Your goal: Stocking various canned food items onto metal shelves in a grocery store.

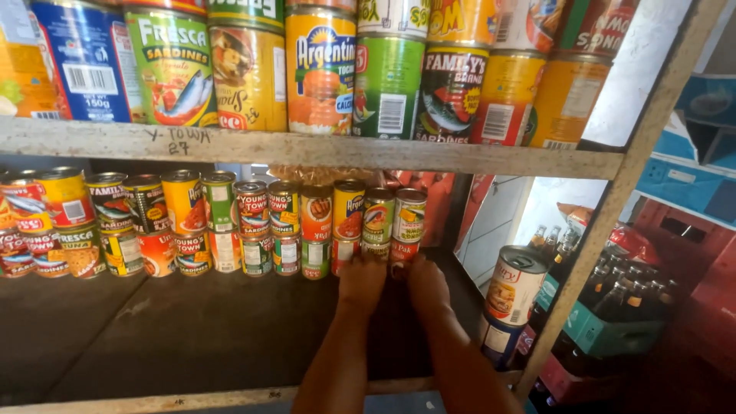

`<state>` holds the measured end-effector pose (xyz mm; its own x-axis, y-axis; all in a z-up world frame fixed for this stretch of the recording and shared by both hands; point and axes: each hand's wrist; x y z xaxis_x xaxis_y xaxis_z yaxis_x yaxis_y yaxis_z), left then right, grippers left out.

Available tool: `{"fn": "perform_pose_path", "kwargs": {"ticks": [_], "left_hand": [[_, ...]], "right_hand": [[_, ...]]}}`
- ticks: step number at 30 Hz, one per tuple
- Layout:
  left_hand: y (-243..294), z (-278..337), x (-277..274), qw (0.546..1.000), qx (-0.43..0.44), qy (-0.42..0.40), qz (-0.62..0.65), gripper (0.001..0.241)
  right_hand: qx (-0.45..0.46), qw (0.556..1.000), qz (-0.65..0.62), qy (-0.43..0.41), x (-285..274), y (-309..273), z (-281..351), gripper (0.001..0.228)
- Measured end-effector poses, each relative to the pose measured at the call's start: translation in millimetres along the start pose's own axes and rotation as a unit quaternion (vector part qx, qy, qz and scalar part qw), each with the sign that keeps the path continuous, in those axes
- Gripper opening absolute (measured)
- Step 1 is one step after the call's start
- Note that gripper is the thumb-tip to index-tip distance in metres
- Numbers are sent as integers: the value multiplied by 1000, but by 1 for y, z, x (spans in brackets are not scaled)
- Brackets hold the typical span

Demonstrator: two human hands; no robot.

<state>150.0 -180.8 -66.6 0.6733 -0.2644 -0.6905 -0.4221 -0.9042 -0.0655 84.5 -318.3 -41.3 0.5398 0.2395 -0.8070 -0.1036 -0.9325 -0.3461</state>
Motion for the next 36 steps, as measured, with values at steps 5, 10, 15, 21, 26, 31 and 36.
{"fn": "perform_pose_path", "kwargs": {"ticks": [5, 10, 15, 21, 26, 31, 36], "left_hand": [[0, -2, 2, 1000, 0, 17, -11, 17], [-3, 0, 8, 999, -17, 45, -23, 20], [-1, 0, -1, 999, 5, -5, -42, 22], [10, 7, -107, 980, -30, 106, 165, 41], [56, 19, -122, 836, -65, -72, 540, 37], [115, 60, -142, 749, 62, -83, 655, 61], [142, 70, -144, 657, 2, -226, 719, 51]], "right_hand": [[-90, 994, 53, 10, 81, 60, -39, 21], [-163, 982, 48, 77, 53, 37, -22, 19], [6, 996, 12, -87, -10, -9, 5, 43], [-158, 965, -168, 127, -100, -47, 91, 16], [-149, 941, -140, 269, -104, 7, 186, 26], [-9, 909, -281, 307, -106, 41, 227, 45], [-48, 930, -213, 295, -85, 63, 218, 71]]}}
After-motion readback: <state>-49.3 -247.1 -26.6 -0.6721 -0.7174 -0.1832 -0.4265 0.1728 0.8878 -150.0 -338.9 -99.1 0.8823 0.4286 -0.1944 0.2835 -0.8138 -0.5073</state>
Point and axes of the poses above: each hand's wrist, its own z-axis away from the middle knuckle, its own x-axis out of the palm, y = z × x, and after that the axes turned 5 degrees about -x, right-handed
